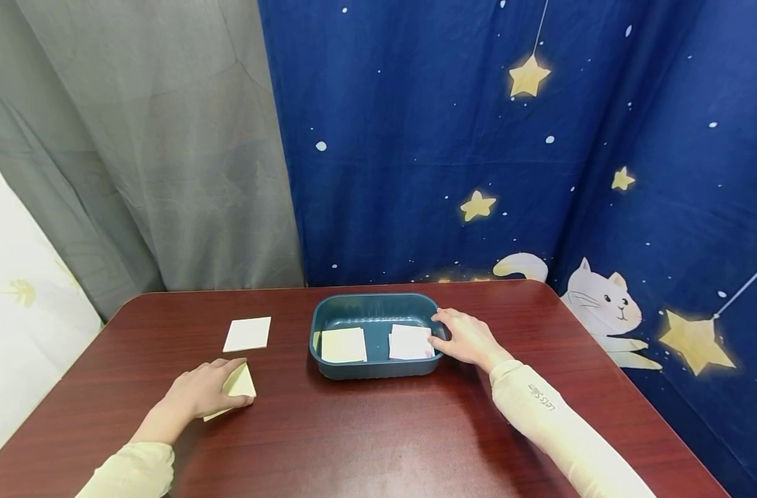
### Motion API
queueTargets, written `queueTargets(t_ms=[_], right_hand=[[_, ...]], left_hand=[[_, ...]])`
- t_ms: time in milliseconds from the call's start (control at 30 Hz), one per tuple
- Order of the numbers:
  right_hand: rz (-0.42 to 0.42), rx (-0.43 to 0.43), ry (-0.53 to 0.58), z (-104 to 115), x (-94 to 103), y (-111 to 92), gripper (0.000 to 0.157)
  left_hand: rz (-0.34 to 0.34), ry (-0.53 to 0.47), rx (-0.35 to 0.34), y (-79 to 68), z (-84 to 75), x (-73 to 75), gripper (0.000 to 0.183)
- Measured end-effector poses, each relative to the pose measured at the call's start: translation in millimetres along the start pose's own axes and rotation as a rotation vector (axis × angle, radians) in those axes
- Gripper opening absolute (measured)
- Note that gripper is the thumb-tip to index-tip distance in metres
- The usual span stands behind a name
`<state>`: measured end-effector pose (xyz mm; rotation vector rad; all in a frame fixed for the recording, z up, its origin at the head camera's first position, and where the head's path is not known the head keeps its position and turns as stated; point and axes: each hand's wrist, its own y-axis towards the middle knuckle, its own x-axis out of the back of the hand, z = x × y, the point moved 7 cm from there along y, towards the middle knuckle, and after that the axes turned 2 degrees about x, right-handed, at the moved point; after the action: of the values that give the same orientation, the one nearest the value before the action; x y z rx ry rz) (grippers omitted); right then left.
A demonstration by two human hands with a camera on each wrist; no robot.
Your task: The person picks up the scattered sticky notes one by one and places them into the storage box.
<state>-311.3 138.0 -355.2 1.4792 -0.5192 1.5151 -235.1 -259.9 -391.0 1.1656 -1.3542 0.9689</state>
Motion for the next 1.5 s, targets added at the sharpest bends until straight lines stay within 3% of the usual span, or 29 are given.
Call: queueTargets(t_ms=[633,1500], right_hand=[[-0.003,-0.007,0.0,-0.2,0.3,0.2,0.046],[-0.006,-0.01,-0.006,-2.7,-2.9,-0.7,0.046]], left_hand=[[0.03,0.013,0.0,-1.1,4.5,-3.8,0.079],[-0.048,0.11,-0.046,-2.4,-1.5,-1.4,0.081]])
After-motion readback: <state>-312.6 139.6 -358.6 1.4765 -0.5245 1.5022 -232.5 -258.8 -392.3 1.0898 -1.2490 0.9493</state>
